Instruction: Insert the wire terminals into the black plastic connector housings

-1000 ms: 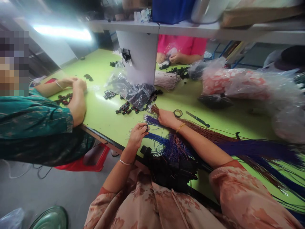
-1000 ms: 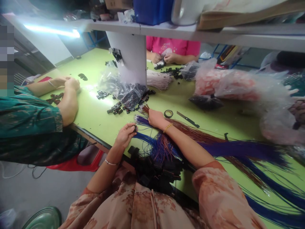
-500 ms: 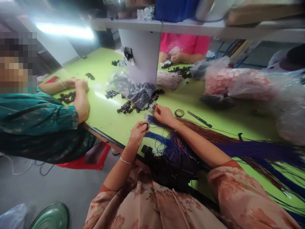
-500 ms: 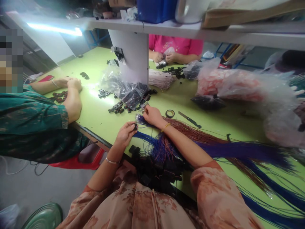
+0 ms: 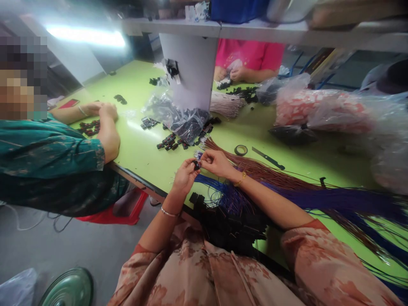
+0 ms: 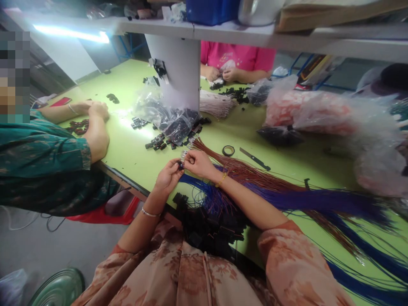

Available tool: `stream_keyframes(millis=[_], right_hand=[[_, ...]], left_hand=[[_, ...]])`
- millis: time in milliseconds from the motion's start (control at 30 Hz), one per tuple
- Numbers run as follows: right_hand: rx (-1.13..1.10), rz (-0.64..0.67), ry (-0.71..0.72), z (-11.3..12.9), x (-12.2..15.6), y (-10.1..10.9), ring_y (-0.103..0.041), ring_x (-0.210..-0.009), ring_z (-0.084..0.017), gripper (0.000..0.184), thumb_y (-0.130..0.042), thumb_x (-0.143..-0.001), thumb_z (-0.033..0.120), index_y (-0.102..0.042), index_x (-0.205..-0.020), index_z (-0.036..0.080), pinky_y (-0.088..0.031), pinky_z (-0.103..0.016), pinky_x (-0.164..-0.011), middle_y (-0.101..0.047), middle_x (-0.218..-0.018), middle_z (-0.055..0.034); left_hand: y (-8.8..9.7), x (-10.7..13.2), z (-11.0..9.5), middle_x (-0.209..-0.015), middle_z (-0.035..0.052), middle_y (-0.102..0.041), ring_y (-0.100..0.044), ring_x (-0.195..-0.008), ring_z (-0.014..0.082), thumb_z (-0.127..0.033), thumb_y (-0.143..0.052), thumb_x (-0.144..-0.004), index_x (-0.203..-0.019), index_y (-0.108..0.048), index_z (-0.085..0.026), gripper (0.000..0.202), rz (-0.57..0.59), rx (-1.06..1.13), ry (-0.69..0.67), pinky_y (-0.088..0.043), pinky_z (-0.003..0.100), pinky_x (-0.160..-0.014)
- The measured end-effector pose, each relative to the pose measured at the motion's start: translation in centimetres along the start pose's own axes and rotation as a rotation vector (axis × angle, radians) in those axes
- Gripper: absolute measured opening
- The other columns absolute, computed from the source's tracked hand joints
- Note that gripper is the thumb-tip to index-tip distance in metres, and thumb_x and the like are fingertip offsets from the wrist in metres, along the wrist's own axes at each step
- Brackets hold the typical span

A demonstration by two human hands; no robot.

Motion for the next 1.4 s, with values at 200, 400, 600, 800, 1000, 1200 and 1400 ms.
stream_keyframes(millis=[200, 400, 600, 800, 1000, 1200, 1400], right_hand=[[0.080, -0.035, 0.049, 0.2, 0.8, 0.1, -0.037, -0.055, -0.008, 0.008, -0.056, -0.074, 0.021, -0.056, -0.067, 0.017, -0.026, -0.023, -0.054, -0.045, -0.057, 0.0049], [0.187, -0.032, 0.094, 0.8, 0.9, 0.0, -0.040, -0.058, -0.010, 0.010, -0.055, -0.077, 0.022, -0.054, -0.068, 0.017, -0.027, -0.024, -0.056, -0.050, -0.061, 0.0021], [0.381, 0.055, 0.221, 1.4, 1.3, -1.3, -0.046, -0.066, -0.015, 0.008, -0.053, -0.080, 0.020, -0.054, -0.073, 0.017, -0.030, -0.027, -0.061, -0.059, -0.074, -0.0049], [0.414, 0.159, 0.151, 0.7, 1.6, -2.0, -0.048, -0.069, -0.016, 0.012, -0.050, -0.084, 0.023, -0.058, -0.080, 0.016, -0.031, -0.028, -0.064, -0.062, -0.079, -0.0072], [0.312, 0.150, 0.057, 0.8, 1.6, -1.6, -0.044, -0.062, -0.013, 0.011, -0.053, -0.079, 0.022, -0.056, -0.070, 0.016, -0.028, -0.026, -0.060, -0.059, -0.069, -0.0033], [-0.027, 0.188, -0.168, -0.6, -0.1, 1.1, -0.046, -0.057, -0.010, 0.024, -0.048, -0.085, 0.032, -0.060, -0.073, 0.015, -0.033, -0.023, -0.057, -0.059, -0.063, 0.0004], [0.348, 0.375, -0.126, 0.1, 0.6, -2.6, -0.052, -0.063, -0.013, 0.013, -0.055, -0.078, 0.019, -0.062, -0.069, 0.016, -0.032, -0.026, -0.060, -0.065, -0.071, -0.0047]], left_hand=[[-0.2, 0.0, 0.2, -0.085, 0.0040, -0.063, -0.059, -0.074, 0.0096, -0.008, -0.059, -0.082, -0.091, -0.062, -0.014, 0.011, 0.020, 0.010, 0.013, -0.048, 0.022, -0.068], [-0.1, -0.1, 0.3, -0.084, 0.0041, -0.064, -0.059, -0.074, 0.0097, -0.009, -0.061, -0.080, -0.090, -0.063, -0.013, 0.012, 0.031, 0.010, 0.007, -0.048, 0.022, -0.068], [0.1, 0.1, 0.3, -0.084, 0.0022, -0.064, -0.060, -0.075, 0.0101, -0.015, -0.070, -0.074, -0.091, -0.063, -0.015, 0.019, 0.035, -0.092, -0.057, -0.049, 0.023, -0.072], [0.6, 0.6, 0.2, -0.081, 0.0013, -0.064, -0.059, -0.070, 0.0088, -0.016, -0.072, -0.070, -0.088, -0.064, -0.014, 0.020, -0.033, -0.133, -0.041, -0.047, 0.022, -0.067], [0.2, 0.8, -0.1, -0.078, 0.0018, -0.064, -0.058, -0.069, 0.0107, -0.019, -0.074, -0.070, -0.087, -0.063, -0.015, 0.021, -0.054, -0.209, -0.071, -0.047, 0.025, -0.068], [-6.2, 8.2, -2.0, -0.097, 0.0092, -0.066, -0.059, -0.097, 0.0213, -0.022, -0.059, -0.085, -0.099, -0.068, -0.021, 0.016, 0.151, -0.761, -0.544, -0.047, 0.036, -0.090], [-14.1, 17.8, 8.8, -0.101, 0.0137, -0.068, -0.061, -0.098, 0.0223, -0.033, -0.051, -0.091, -0.107, -0.066, -0.016, 0.028, 1.195, -1.248, -0.672, -0.049, 0.035, -0.089]])
Point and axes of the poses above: each hand's wrist, its own x-axis away from the middle knuckle, its own y-axis out of the back of the hand, z = x × y, the point moved 8 cm from there along -x, towards the middle knuckle
